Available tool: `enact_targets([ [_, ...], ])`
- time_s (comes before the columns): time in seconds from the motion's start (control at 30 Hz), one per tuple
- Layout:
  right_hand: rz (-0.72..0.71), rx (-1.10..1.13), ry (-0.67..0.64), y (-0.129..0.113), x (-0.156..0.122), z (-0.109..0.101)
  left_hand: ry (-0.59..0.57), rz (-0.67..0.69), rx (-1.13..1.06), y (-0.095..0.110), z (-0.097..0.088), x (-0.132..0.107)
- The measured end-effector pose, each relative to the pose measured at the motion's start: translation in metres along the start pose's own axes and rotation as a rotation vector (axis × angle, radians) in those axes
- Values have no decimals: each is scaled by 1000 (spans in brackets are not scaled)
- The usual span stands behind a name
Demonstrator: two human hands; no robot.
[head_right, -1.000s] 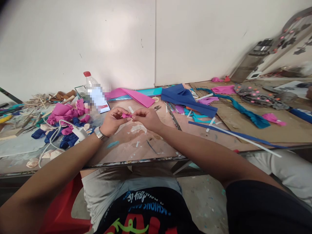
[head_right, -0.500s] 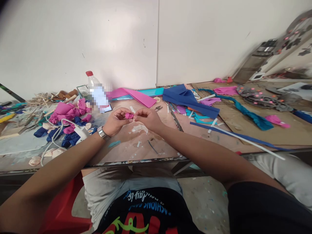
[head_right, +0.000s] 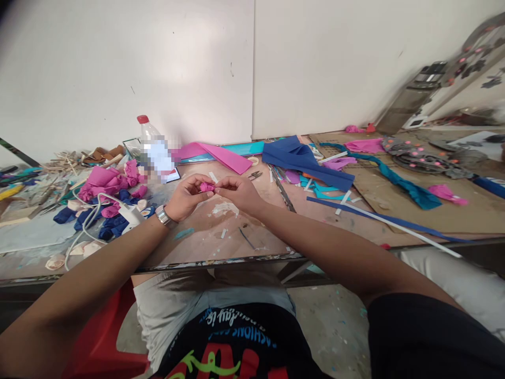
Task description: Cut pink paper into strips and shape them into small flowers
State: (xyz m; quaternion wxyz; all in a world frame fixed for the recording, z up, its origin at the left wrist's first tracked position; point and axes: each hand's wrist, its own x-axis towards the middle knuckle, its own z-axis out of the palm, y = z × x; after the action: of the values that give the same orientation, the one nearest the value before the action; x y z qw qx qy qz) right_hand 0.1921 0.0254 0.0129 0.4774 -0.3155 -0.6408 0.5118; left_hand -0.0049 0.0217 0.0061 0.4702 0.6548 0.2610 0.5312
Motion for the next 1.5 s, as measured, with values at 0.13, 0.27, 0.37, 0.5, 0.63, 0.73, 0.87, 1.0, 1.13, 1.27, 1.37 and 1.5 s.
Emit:
enact_targets([
  [0.13, 7, -21, 51, -2, 0, 1, 30, 5, 8, 0, 1, 0],
  [0.27, -9, -55, 65, -4, -1, 2, 57, -1, 21, 0, 2, 0],
  [0.37, -19, -80, 57, -3, -1, 2, 82, 2, 43, 2, 3, -1],
  [0.5, -47, -123, 29, -1, -1, 1, 86, 36, 92, 4, 3, -1],
  [0.63, -116, -231, -19, 2, -1, 0, 35, 58, 143, 3, 2, -1],
  [0.73, -142, -258, -7, 3, -1, -1, 25, 27, 137, 3, 2, -1],
  [0.87, -69, -236, -54, 3, -1, 1, 29, -14, 102, 2, 2, -1],
  [1.0, -16, -133, -32, 2, -2, 1, 6, -48, 35, 1, 3, 0],
  [1.13, 37, 61, -57, 2, 0, -1, -35, -99, 26, -2, 4, 0],
  [1.27, 12, 95, -108, 6, 1, -2, -41, -111, 63, -4, 5, -1],
  [1.37, -6, 72, -125, 9, 1, -3, -29, -90, 59, -4, 5, -1],
  [1.5, -3, 60, -132, 9, 1, -4, -8, -81, 67, -2, 5, -1],
])
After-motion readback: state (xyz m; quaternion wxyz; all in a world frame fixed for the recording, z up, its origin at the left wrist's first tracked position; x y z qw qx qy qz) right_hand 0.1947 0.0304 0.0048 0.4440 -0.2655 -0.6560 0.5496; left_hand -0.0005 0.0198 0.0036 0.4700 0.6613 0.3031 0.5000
